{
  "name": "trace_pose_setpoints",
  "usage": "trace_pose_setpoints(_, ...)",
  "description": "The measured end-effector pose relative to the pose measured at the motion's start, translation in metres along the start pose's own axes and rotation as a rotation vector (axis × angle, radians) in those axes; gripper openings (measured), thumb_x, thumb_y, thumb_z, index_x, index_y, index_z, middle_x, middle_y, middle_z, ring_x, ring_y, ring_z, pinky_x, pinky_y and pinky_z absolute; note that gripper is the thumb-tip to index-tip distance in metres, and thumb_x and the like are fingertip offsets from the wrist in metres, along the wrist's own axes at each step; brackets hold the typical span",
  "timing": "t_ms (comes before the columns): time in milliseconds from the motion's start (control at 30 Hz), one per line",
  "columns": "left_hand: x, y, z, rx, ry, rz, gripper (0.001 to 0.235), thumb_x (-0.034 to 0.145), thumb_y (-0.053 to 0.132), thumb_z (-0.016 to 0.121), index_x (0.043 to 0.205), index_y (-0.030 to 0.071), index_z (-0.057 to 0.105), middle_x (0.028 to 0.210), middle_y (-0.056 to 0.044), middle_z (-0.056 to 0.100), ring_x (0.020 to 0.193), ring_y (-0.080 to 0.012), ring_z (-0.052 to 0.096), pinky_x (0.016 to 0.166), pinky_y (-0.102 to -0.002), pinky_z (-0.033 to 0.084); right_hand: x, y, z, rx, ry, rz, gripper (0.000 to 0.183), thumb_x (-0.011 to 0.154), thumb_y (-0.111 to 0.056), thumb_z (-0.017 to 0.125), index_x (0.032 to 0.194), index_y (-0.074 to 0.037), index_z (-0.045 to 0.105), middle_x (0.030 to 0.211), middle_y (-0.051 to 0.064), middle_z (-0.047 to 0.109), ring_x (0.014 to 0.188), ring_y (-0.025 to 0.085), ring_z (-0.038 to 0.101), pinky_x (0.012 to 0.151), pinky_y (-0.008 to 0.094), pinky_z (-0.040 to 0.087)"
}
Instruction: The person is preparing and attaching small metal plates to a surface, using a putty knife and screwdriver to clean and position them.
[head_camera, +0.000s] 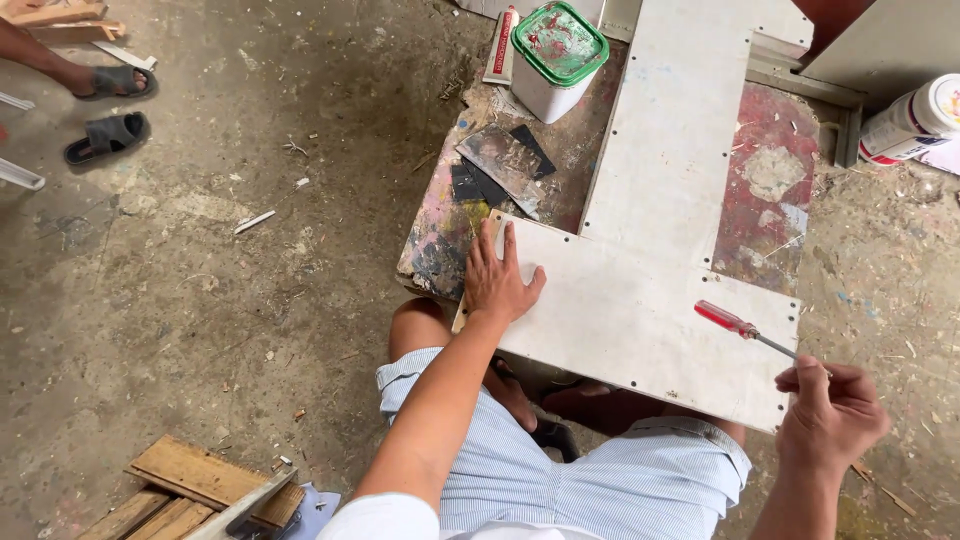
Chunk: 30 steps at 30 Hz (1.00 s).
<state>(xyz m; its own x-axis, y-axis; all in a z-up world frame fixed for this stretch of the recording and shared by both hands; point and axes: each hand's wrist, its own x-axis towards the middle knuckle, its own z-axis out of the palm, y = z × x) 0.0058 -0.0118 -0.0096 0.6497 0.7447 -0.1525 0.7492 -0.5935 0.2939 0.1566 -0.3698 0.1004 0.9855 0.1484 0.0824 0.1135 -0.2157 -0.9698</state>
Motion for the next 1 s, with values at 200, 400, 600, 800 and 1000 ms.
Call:
trace_pose_setpoints(200,0.017,-0.012,-0.005,-0.271,0.111,-0.169,0.082,0.095,0.057,0.047,0.161,0.016,0.022,0.156,-0.021,0.038,0.139,-0.0413,0.041,0.103,-0.050,0.044,-0.010,-0.002,0.035,-0.424,-0.079,-0.131,0.010,0.109,-0.007,0.078,0.107,-0.001,0.069,0.089,0.011,0.071,0.078,0.019,0.069,0.068,0.029,0.059)
trace_pose_setpoints(400,0.036,-0.030,0.014,-0.294,0.306,-0.189,0.038,0.098,0.045,0.051,0.125,0.019,0.056,0.113,-0.009,0.059,0.101,-0.0318,0.063,0.072,-0.046,0.055,-0.007,0.033,0.077,-0.311,-0.132,-0.304,0.009,0.107,-0.002,0.076,0.111,0.001,0.069,0.105,0.017,0.070,0.092,0.026,0.069,0.076,0.037,0.059)
trace_pose_setpoints(600,0.031,-0.019,-0.003,-0.146,0.495,-0.043,0.022,0.098,0.035,0.049,0.114,0.020,0.050,0.097,-0.001,0.045,0.092,-0.0284,0.059,0.067,-0.046,0.055,-0.018,0.030,0.129,-0.119,-0.240,-0.157,0.016,0.112,-0.015,0.060,0.119,-0.003,0.052,0.102,0.014,0.070,0.097,0.024,0.069,0.085,0.036,0.052)
trace_pose_setpoints(800,0.026,-0.017,-0.002,-0.083,0.543,0.012,0.012,0.096,0.030,0.053,0.095,0.018,0.050,0.096,-0.003,0.047,0.092,-0.0306,0.060,0.067,-0.045,0.054,-0.017,0.025,0.153,-0.079,-0.298,0.069,0.032,0.118,-0.041,0.031,0.131,-0.014,0.043,0.083,-0.002,0.057,0.076,0.006,0.052,0.070,0.019,0.040)
trace_pose_setpoints(1000,0.025,-0.016,-0.009,-0.097,0.533,0.005,0.013,0.097,0.030,0.052,0.097,0.018,0.048,0.097,-0.003,0.048,0.090,-0.0301,0.061,0.067,-0.043,0.053,-0.001,-0.008,0.167,-0.352,-0.586,0.181,0.036,0.109,-0.029,0.046,0.139,-0.010,0.041,0.079,0.003,0.052,0.078,0.017,0.051,0.072,0.033,0.040)
